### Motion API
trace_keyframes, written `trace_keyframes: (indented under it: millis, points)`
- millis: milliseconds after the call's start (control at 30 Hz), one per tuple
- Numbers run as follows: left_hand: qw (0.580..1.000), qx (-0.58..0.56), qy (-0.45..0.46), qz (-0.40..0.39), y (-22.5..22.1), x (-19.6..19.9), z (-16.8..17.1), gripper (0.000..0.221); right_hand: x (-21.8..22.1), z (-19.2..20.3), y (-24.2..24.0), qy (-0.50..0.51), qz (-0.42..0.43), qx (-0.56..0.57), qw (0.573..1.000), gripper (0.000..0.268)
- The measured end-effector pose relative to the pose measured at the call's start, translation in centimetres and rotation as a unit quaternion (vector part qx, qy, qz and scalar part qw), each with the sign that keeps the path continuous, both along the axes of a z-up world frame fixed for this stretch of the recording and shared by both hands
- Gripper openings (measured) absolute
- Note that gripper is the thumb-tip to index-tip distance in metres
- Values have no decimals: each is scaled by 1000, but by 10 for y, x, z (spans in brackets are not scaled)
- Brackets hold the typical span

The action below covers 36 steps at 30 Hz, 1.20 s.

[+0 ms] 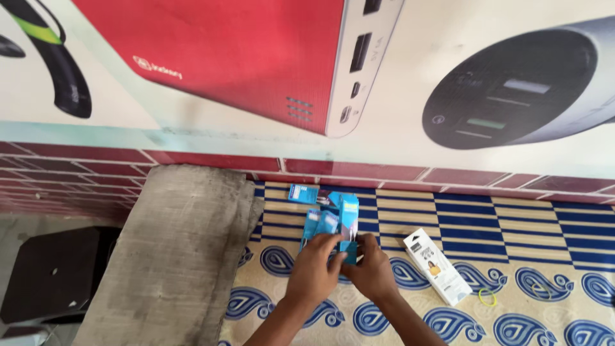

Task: The person organizes small blue boxes containing data cables by picking them up and placing them onto a glass shelf.

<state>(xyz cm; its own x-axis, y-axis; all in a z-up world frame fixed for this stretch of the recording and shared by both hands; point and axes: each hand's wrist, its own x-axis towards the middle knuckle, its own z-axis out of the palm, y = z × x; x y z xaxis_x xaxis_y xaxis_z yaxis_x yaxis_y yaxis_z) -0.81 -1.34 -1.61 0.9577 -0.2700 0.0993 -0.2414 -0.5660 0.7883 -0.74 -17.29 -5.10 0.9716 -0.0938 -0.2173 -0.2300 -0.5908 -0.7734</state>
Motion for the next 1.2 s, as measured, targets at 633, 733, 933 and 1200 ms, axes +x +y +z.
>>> trace_keyframes:
  millis: [633,733,933,1200]
  points:
    - [923,-249,272,106,0,1,10,17,-33,63,1,-204,107,-36,972,14]
    - [922,-243,282,106,3,0,6,16,-32,62,2,-186,139,-47,972,14]
    - [887,-323,270,189,7,5,-17,16,-41,64,5,-208,180,-62,959,12]
    - [812,-405,327,262,48,21,-25,20,-60,39,-23,-83,147,9,986,5]
